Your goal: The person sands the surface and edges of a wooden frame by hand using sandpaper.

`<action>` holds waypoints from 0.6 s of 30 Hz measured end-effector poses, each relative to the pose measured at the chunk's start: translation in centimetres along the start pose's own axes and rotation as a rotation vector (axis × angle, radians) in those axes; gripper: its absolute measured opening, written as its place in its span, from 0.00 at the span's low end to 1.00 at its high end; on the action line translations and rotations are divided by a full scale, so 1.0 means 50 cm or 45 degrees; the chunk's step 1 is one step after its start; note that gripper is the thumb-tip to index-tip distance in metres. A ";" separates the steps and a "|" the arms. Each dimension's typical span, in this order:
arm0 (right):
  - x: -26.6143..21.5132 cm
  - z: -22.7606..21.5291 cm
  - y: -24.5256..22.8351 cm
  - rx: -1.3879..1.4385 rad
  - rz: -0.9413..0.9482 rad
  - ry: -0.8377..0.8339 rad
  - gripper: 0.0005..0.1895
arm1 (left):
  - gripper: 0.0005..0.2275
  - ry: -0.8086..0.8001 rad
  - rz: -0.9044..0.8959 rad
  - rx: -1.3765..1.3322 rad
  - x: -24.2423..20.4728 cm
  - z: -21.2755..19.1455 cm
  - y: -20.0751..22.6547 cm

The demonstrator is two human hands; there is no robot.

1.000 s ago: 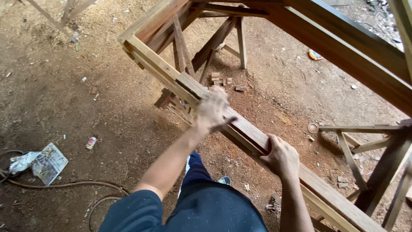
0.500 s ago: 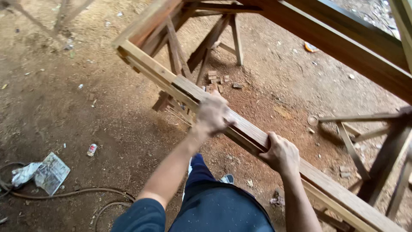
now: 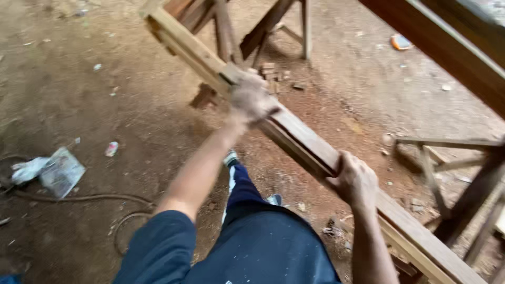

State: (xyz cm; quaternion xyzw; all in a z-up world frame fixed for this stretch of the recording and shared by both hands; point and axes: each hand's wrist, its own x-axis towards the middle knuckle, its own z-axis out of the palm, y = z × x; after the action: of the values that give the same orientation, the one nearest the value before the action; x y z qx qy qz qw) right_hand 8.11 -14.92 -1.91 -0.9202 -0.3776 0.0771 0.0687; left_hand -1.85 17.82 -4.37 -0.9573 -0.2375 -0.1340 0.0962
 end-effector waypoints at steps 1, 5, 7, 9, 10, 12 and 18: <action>-0.005 -0.002 0.000 -0.014 0.032 -0.057 0.38 | 0.40 -0.426 -0.111 -0.472 0.005 -0.014 0.052; -0.003 0.002 -0.009 -0.043 -0.078 0.056 0.38 | 0.37 0.808 0.288 -0.287 -0.092 -0.097 0.203; -0.002 0.005 -0.012 -0.051 -0.058 0.061 0.38 | 0.37 0.856 0.300 -0.270 -0.084 -0.100 0.181; 0.000 0.005 -0.009 0.008 -0.022 0.003 0.39 | 0.35 0.058 0.300 -0.200 -0.058 -0.097 0.147; 0.006 0.004 -0.006 0.037 -0.003 -0.021 0.40 | 0.36 -0.758 0.341 -0.137 -0.019 -0.089 0.101; -0.007 0.022 0.008 -0.017 -0.030 -0.012 0.39 | 0.33 -0.313 0.061 -0.622 -0.004 -0.067 0.012; -0.012 0.028 -0.008 -0.110 -0.023 -0.037 0.37 | 0.40 0.293 0.105 -0.387 0.047 0.008 -0.043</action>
State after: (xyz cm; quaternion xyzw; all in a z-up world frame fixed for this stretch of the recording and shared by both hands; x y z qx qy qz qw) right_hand 7.14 -14.94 -3.15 -0.9177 -0.3898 0.0733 0.0241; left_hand -0.81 20.81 -3.80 -0.9481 -0.1626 -0.2728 -0.0176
